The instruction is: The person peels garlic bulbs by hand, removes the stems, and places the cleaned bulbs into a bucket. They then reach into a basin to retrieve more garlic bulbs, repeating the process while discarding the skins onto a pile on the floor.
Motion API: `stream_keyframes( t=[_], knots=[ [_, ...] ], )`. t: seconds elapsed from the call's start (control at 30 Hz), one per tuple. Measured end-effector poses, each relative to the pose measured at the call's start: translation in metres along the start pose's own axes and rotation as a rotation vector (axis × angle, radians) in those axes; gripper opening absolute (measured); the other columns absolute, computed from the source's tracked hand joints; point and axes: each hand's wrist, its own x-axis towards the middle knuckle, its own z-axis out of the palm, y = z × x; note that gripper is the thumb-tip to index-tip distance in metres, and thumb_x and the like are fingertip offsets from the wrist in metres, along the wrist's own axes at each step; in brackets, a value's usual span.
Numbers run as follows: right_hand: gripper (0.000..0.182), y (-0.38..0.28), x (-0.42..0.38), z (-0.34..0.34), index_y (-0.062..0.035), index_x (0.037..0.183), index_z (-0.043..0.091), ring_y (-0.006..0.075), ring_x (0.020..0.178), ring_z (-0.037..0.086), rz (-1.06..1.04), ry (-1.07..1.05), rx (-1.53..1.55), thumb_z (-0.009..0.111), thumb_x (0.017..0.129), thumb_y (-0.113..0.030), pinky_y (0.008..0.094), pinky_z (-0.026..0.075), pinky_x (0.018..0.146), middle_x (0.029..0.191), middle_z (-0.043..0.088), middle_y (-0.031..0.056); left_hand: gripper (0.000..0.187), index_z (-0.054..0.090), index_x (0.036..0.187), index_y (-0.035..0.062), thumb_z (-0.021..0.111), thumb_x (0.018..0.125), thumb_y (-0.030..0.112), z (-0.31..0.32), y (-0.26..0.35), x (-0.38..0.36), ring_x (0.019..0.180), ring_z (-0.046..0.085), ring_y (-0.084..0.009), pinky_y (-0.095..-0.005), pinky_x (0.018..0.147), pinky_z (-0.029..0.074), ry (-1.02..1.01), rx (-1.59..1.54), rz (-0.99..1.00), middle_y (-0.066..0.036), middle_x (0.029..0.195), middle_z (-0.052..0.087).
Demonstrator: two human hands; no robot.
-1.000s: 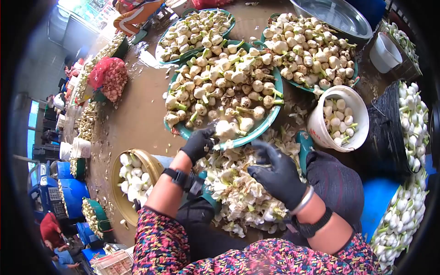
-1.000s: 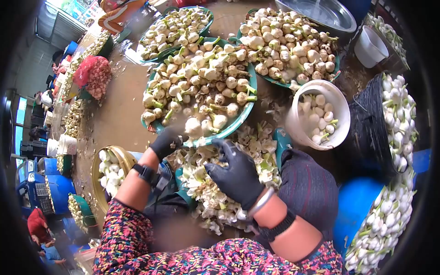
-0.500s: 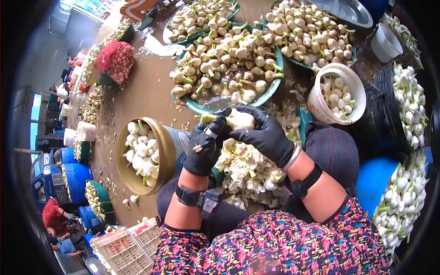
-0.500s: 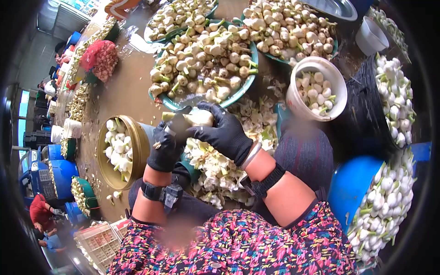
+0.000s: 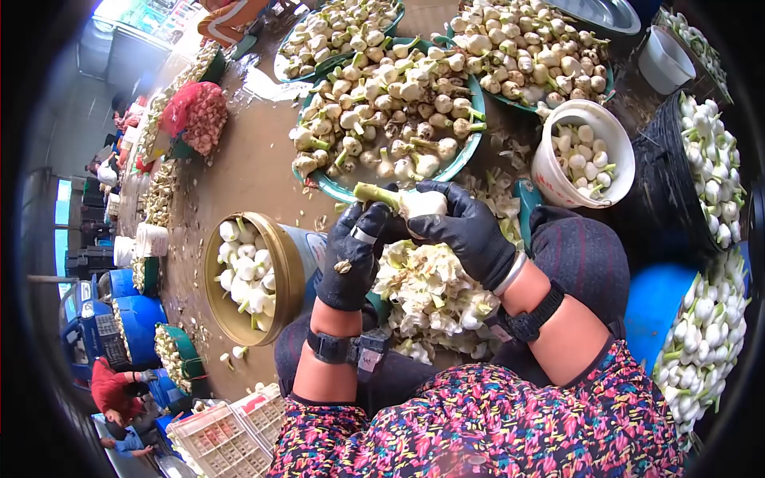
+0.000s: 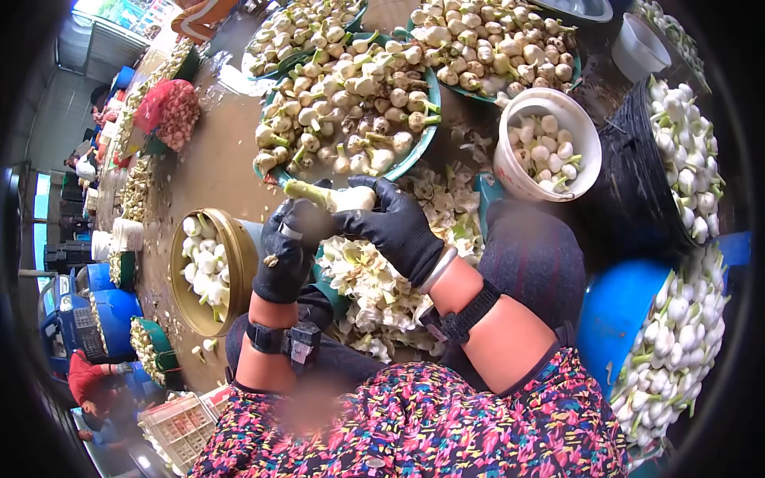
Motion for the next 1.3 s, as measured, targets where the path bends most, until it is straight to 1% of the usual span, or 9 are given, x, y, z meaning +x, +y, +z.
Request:
stream_keyframes(
  t=[0.5, 0.6, 0.67, 0.7, 0.77, 0.83, 0.9, 1.0, 1.3],
  knots=[
    [0.054, 0.005, 0.001, -0.003, 0.0003, 0.117, 0.047, 0.0139, 0.081, 0.06, 0.091, 0.045, 0.079, 0.073, 0.073, -0.013, 0.0263, 0.053, 0.069, 0.097, 0.059, 0.008, 0.031, 0.05, 0.113, -0.0083, 0.052, 0.087, 0.007, -0.003, -0.005, 0.006, 0.09, 0.061, -0.0199, -0.0319, 0.079, 0.051, -0.078, 0.078, 0.097, -0.013, 0.101, 0.06],
    [0.055, 0.01, 0.003, -0.005, -0.0003, 0.119, 0.046, 0.0129, 0.082, 0.059, -0.043, 0.062, -0.046, 0.073, 0.072, -0.011, 0.0252, 0.052, 0.07, 0.098, 0.059, 0.0079, 0.024, 0.054, 0.108, -0.0068, 0.05, 0.086, 0.002, -0.007, -0.005, 0.008, 0.089, 0.061, -0.021, -0.032, 0.076, 0.052, -0.211, 1.116, 0.666, -0.014, 0.099, 0.06],
    [0.056, 0.009, 0.001, -0.002, -0.0005, 0.121, 0.044, 0.0107, 0.083, 0.057, -0.159, 0.078, -0.203, 0.07, 0.071, -0.005, 0.0243, 0.051, 0.072, 0.099, 0.059, 0.008, 0.018, 0.058, 0.1, -0.005, 0.049, 0.085, -0.004, 0.005, -0.009, 0.004, 0.087, 0.062, -0.023, -0.0322, 0.074, 0.053, 0.018, -0.129, 0.017, -0.016, 0.095, 0.061],
    [0.056, 0.011, 0.0, -0.002, -0.0005, 0.121, 0.044, 0.0107, 0.083, 0.057, -0.158, 0.079, -0.203, 0.07, 0.071, -0.005, 0.0243, 0.051, 0.072, 0.099, 0.059, 0.008, 0.018, 0.058, 0.1, -0.005, 0.049, 0.085, -0.004, 0.005, -0.008, 0.004, 0.087, 0.062, -0.023, -0.0322, 0.074, 0.053, 0.018, -0.13, 0.016, -0.016, 0.095, 0.061],
    [0.059, 0.014, 0.001, -0.002, -0.0004, 0.123, 0.043, 0.01, 0.083, 0.057, -0.21, 0.076, -0.289, 0.068, 0.07, -0.003, 0.0246, 0.05, 0.073, 0.098, 0.059, 0.0075, 0.017, 0.058, 0.098, -0.005, 0.051, 0.083, -0.005, 0.001, -0.005, 0.006, 0.087, 0.062, -0.0229, -0.032, 0.074, 0.053, -0.199, 1.001, 0.619, -0.015, 0.092, 0.061],
    [0.059, 0.015, 0.0, -0.004, -0.0008, 0.125, 0.042, 0.009, 0.081, 0.057, -0.2, 0.052, -0.242, 0.066, 0.071, -0.004, 0.0241, 0.05, 0.073, 0.098, 0.059, 0.0073, 0.018, 0.058, 0.099, -0.0062, 0.052, 0.082, -0.003, -0.007, -0.014, 0.01, 0.085, 0.062, -0.0206, -0.0307, 0.073, 0.052, -0.224, 1.153, 0.751, -0.013, 0.09, 0.062],
    [0.052, 0.019, 0.002, -0.008, -0.0019, 0.123, 0.043, 0.0096, 0.079, 0.058, -0.171, 0.036, -0.273, 0.064, 0.076, -0.009, 0.0244, 0.051, 0.067, 0.098, 0.058, 0.0073, 0.019, 0.059, 0.098, -0.0069, 0.053, 0.08, -0.003, -0.003, -0.018, 0.004, 0.082, 0.063, -0.0195, -0.0297, 0.073, 0.051, -0.1, 0.456, 0.241, -0.012, 0.091, 0.062],
    [0.043, -0.007, -0.002, 0.001, -0.003, 0.119, 0.045, 0.0101, 0.077, 0.058, 0.141, 0.123, -0.073, 0.061, 0.081, -0.014, 0.0246, 0.051, 0.059, 0.095, 0.059, 0.0065, 0.02, 0.059, 0.097, -0.0067, 0.054, 0.079, -0.001, -0.009, -0.019, 0.007, 0.078, 0.063, -0.0196, -0.0296, 0.073, 0.051, -0.004, 0.367, 0.117, -0.013, 0.091, 0.063],
    [0.04, 0.009, 0.005, -0.007, -0.0034, 0.118, 0.043, 0.0105, 0.075, 0.057, -0.036, 0.08, -0.042, 0.056, 0.08, -0.003, 0.0222, 0.049, 0.063, 0.093, 0.058, 0.006, 0.032, 0.046, 0.116, -0.0044, 0.05, 0.087, 0.01, 0.002, -0.016, 0.0, 0.085, 0.062, -0.023, -0.0348, 0.076, 0.051, -0.056, -0.342, -0.08, -0.011, 0.095, 0.06]
  ],
)
